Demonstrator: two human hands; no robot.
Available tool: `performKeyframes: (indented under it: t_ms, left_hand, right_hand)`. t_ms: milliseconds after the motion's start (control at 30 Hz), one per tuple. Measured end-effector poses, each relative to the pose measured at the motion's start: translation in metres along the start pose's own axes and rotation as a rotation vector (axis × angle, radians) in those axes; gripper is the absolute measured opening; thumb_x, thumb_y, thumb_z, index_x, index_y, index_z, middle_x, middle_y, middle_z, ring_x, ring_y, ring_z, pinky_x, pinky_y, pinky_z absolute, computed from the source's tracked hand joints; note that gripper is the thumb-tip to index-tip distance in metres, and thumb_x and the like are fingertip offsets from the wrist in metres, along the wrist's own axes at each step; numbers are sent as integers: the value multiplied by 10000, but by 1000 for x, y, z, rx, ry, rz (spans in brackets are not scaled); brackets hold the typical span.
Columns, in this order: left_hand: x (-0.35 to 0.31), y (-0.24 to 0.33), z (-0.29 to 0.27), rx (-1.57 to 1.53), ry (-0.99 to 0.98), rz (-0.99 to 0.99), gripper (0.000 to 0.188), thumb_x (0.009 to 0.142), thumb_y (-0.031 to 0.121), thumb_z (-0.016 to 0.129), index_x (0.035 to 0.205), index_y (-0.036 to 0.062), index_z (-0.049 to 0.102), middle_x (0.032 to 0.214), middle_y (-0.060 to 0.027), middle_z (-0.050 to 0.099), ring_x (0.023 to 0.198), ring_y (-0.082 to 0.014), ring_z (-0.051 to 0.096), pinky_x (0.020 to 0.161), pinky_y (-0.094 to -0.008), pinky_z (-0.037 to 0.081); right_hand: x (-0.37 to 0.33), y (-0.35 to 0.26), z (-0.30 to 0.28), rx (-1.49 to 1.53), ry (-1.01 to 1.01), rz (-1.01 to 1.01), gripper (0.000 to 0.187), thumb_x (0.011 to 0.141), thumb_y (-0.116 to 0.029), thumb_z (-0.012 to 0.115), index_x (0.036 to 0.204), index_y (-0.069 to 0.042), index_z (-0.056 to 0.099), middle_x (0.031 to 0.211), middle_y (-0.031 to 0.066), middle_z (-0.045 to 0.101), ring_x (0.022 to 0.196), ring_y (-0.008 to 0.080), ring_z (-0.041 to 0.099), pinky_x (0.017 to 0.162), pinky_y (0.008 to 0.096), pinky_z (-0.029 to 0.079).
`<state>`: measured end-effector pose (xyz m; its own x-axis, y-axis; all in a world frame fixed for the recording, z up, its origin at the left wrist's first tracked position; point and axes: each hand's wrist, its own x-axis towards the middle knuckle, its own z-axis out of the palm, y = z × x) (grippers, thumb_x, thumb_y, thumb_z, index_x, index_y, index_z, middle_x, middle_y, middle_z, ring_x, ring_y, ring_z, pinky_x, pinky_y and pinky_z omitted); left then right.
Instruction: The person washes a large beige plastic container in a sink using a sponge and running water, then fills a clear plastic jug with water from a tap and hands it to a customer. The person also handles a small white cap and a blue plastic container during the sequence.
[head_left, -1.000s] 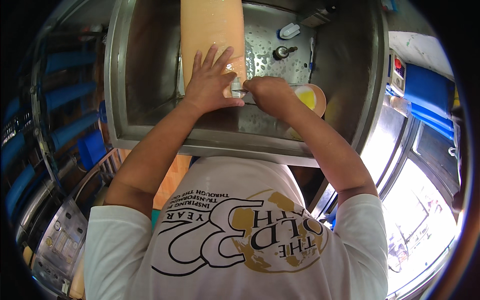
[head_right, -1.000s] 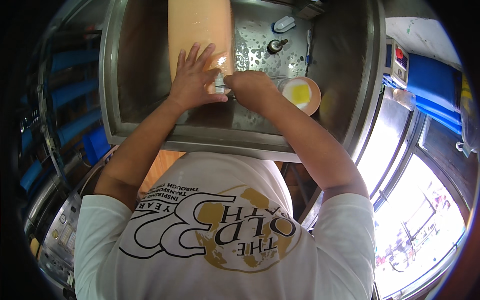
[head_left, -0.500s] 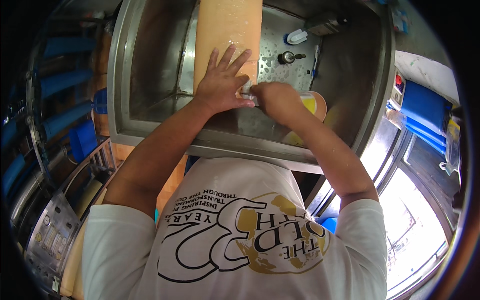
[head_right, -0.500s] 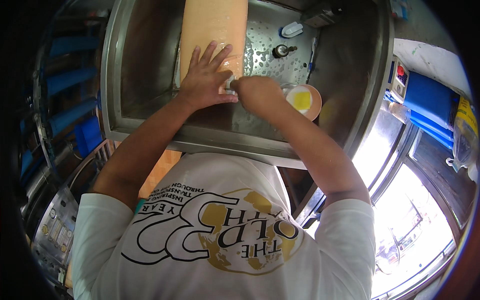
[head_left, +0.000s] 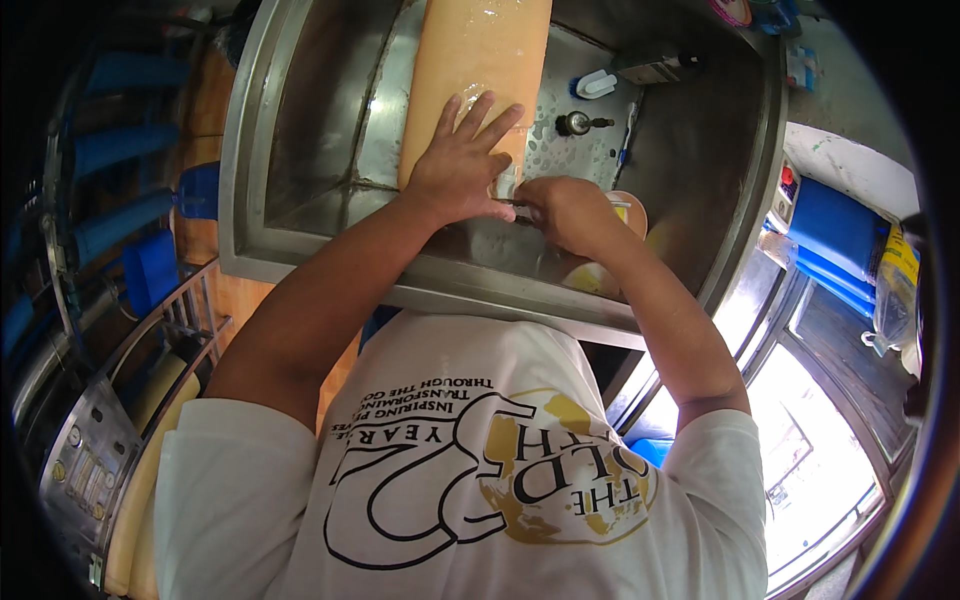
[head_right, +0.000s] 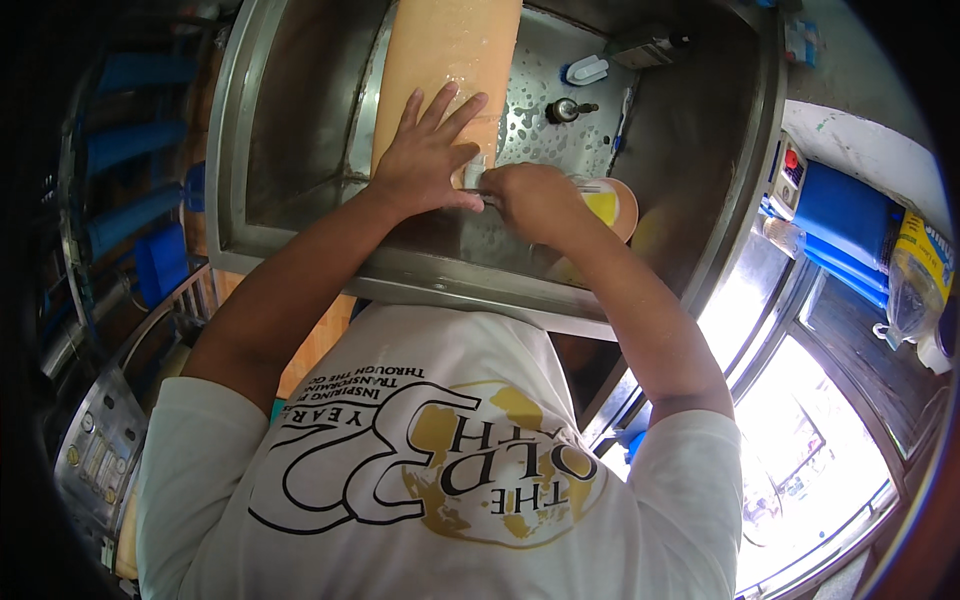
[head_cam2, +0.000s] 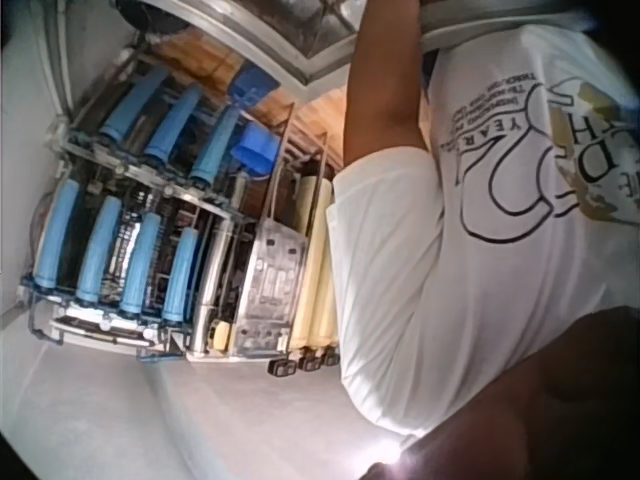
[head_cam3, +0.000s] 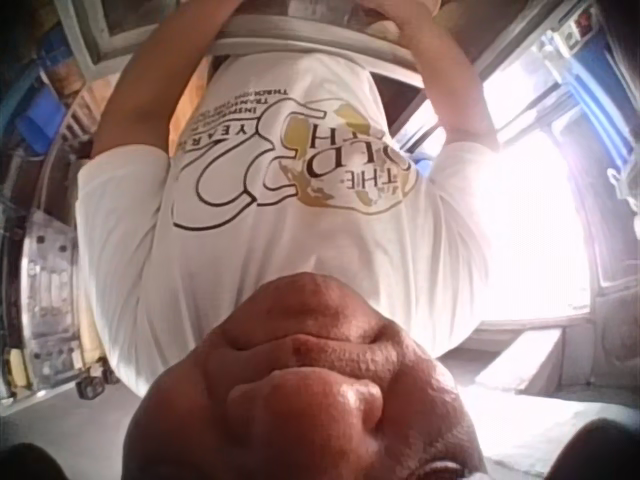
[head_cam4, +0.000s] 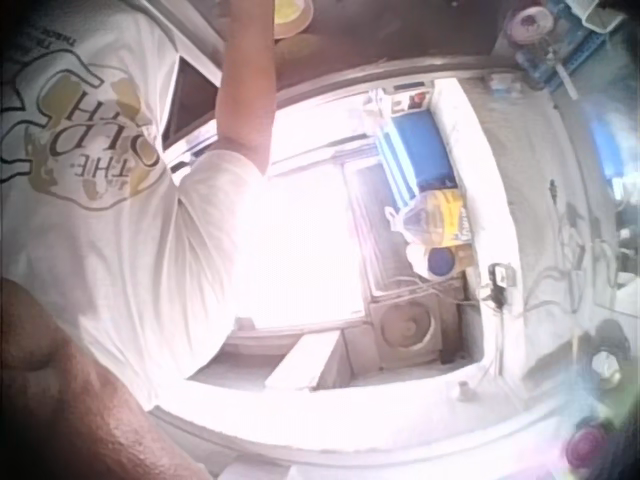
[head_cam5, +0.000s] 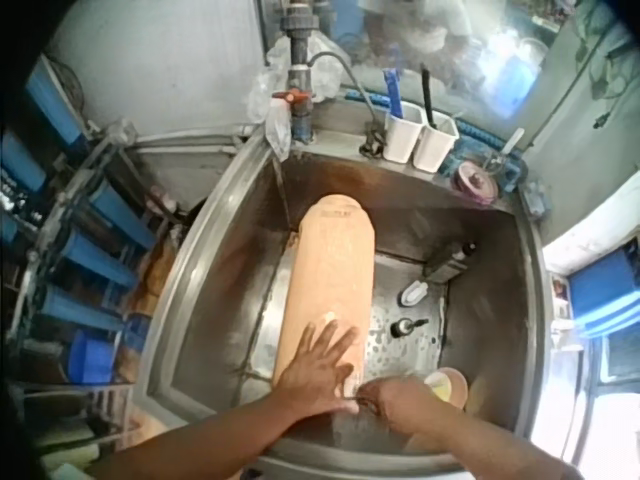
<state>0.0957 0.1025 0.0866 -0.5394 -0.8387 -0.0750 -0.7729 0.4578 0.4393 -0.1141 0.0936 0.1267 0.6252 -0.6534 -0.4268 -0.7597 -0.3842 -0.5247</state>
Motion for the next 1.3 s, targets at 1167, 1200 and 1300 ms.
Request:
performKeyframes:
  t_ms: [1167, 1200, 1300]
  left_hand:
    - [1, 5, -6, 52, -104, -27, 700, 621, 658, 793, 1095, 144, 769, 1654, -50, 240, 1531, -359, 150, 1230, -612, 110]
    - [1, 4, -6, 51, -109, -27, 704, 614, 659, 797, 1091, 141, 768, 1653, -51, 240, 1531, -360, 150, 1229, -613, 112]
    - [5, 6, -12, 83, -141, -33, 726, 589, 658, 812, 1097, 142, 764, 1653, -55, 239, 1532, -360, 151, 1231, -612, 110]
  right_hand:
    - [6, -2, 1, -124, -39, -22, 221, 869, -156, 642, 1072, -120, 720, 951, 130, 719, 894, 344, 699, 787, 477, 544]
    - [5, -3, 2, -107, -65, -51, 220, 870, -152, 639, 1071, -121, 722, 957, 133, 719, 896, 347, 698, 790, 478, 543]
    - [1, 1, -5, -72, -70, -18, 211, 876, -146, 626, 1059, -118, 726, 959, 145, 721, 890, 351, 698, 783, 477, 543]
